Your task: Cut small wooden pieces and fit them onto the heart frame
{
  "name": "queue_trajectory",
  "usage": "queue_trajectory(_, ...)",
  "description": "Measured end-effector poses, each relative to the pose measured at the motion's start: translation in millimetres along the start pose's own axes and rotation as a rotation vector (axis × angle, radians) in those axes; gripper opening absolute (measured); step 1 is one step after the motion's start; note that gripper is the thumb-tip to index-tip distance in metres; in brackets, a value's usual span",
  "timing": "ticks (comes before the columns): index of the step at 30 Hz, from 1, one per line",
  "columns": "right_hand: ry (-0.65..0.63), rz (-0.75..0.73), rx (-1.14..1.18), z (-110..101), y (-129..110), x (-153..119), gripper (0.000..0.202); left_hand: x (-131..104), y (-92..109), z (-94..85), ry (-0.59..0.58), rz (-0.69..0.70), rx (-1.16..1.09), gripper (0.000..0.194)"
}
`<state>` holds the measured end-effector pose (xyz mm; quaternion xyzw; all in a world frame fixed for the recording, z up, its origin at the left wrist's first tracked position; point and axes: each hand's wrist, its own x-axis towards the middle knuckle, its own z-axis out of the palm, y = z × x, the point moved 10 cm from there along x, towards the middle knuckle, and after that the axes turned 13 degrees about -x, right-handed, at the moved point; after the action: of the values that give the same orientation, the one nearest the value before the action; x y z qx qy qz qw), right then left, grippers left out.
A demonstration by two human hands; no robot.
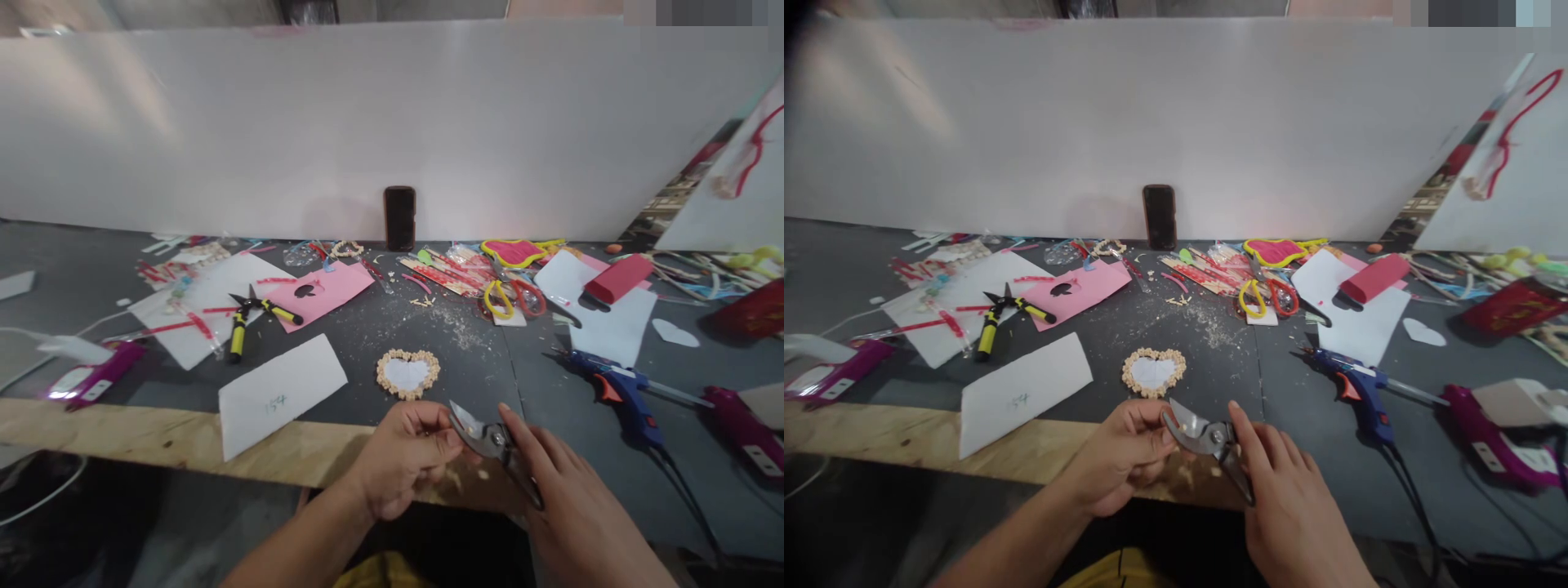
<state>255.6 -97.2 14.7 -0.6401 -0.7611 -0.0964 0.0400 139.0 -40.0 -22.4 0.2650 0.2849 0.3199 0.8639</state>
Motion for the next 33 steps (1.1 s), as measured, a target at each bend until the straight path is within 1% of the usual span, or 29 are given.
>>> queue_trajectory(2, 0.013, 0.005, 0.011, -0.4, 0.5, 1.1, 0.094, -1.0, -1.2, 2.8, -0.027, -0.032, -0.001, 0.036)
queue_trajectory(4, 0.016, 0.012, 0.022, 0.2, 1.0, 3.4, 0.091, -1.1, 3.0, 3.6, -0.025, -0.007, 0.029, 0.036)
queue_trajectory(6, -0.009, 0.018, 0.034, 3.7, 1.9, 6.2, 0.087, -0.2, 11.4, 2.6, 0.001, 0.067, 0.099, 0.035)
queue_trajectory(10, -0.079, 0.034, 0.028, 11.8, 4.7, 9.7, 0.077, -0.6, 33.7, 2.6, 0.075, 0.299, 0.371, 0.024)
queue_trajectory(12, -0.091, 0.038, 0.041, 12.5, 5.0, 10.2, 0.077, -1.0, 38.1, 4.1, 0.092, 0.357, 0.443, 0.021)
queue_trajectory(19, -0.148, 0.030, 0.135, 11.2, 4.1, 12.8, 0.076, 1.8, 37.9, 5.2, 0.083, 0.370, 0.417, 0.022)
queue_trajectory(21, -0.133, 0.041, 0.110, 9.3, 6.3, 14.1, 0.078, 2.1, 39.6, 6.6, 0.074, 0.378, 0.454, 0.020)
queue_trajectory(24, -0.094, 0.072, 0.024, 6.8, 9.8, 15.0, 0.081, -0.3, 45.9, 10.8, 0.061, 0.433, 0.521, 0.017)
queue_trajectory(26, -0.071, 0.070, -0.008, 5.4, 8.8, 14.9, 0.084, -1.9, 48.6, 12.1, 0.058, 0.459, 0.528, 0.018)
queue_trajectory(28, -0.049, 0.049, -0.013, 3.2, 6.1, 14.6, 0.089, -0.9, 45.4, 9.7, 0.054, 0.423, 0.468, 0.020)
queue_trajectory(29, -0.040, 0.040, -0.013, 2.0, 5.2, 14.3, 0.091, 0.9, 40.5, 7.5, 0.044, 0.371, 0.401, 0.023)
queue_trajectory(31, -0.027, 0.024, -0.009, -0.7, 4.1, 13.7, 0.093, 4.4, 26.8, 3.9, 0.013, 0.224, 0.227, 0.029)
queue_trajectory(33, -0.014, 0.012, -0.003, -3.5, 3.5, 12.9, 0.093, 5.2, 12.9, 4.4, -0.030, 0.065, 0.073, 0.034)
